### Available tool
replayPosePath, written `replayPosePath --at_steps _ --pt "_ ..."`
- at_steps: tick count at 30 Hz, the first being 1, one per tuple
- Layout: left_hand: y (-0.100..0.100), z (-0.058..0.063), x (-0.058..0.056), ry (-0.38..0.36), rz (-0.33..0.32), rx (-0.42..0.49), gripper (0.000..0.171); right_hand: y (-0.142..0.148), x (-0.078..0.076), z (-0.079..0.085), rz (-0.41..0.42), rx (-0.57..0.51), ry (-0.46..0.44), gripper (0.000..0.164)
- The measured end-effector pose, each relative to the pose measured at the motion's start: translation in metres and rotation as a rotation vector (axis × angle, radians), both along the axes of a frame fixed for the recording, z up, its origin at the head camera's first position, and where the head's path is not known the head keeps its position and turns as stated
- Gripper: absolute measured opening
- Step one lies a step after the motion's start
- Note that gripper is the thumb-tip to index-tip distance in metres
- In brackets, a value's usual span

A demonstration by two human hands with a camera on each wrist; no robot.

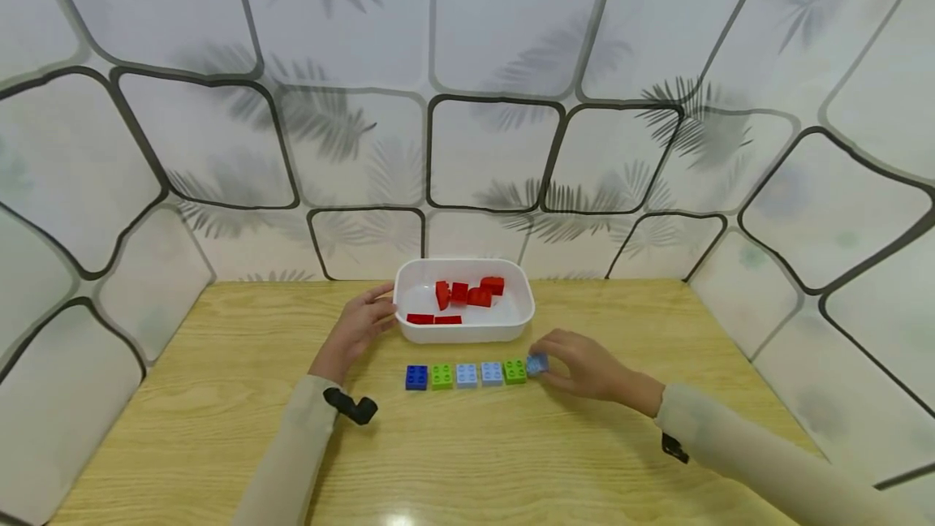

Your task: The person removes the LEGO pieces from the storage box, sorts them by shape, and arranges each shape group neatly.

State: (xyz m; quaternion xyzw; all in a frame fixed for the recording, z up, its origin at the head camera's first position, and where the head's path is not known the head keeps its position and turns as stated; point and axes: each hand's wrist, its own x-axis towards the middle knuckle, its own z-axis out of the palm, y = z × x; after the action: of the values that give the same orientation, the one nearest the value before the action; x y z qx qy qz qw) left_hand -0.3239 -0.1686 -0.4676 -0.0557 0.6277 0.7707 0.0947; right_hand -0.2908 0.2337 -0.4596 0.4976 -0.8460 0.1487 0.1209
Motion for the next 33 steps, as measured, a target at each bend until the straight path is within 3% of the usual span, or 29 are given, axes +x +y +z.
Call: replayPosePath --at_steps 4,11,19,33 --pt "0.0 -0.001 -0.001 0.008 -0.005 0.003 0.057 0.003 0.0 -0.003 -0.012 0.015 0.0 0.032" --pt "0.0 -0.002 -0.001 0.001 -0.002 0.005 0.056 0.01 -0.006 -0.006 0.013 0.052 0.119 0.035" --pt "-0.001 -0.001 -0.002 0.001 -0.002 0.01 0.056 0.015 -0.011 -0.009 0.024 0.089 0.185 0.036" --pt "-0.001 -0.003 -0.001 -0.013 0.003 0.0 0.056 0.011 -0.011 -0.008 0.061 0.114 0.18 0.037"
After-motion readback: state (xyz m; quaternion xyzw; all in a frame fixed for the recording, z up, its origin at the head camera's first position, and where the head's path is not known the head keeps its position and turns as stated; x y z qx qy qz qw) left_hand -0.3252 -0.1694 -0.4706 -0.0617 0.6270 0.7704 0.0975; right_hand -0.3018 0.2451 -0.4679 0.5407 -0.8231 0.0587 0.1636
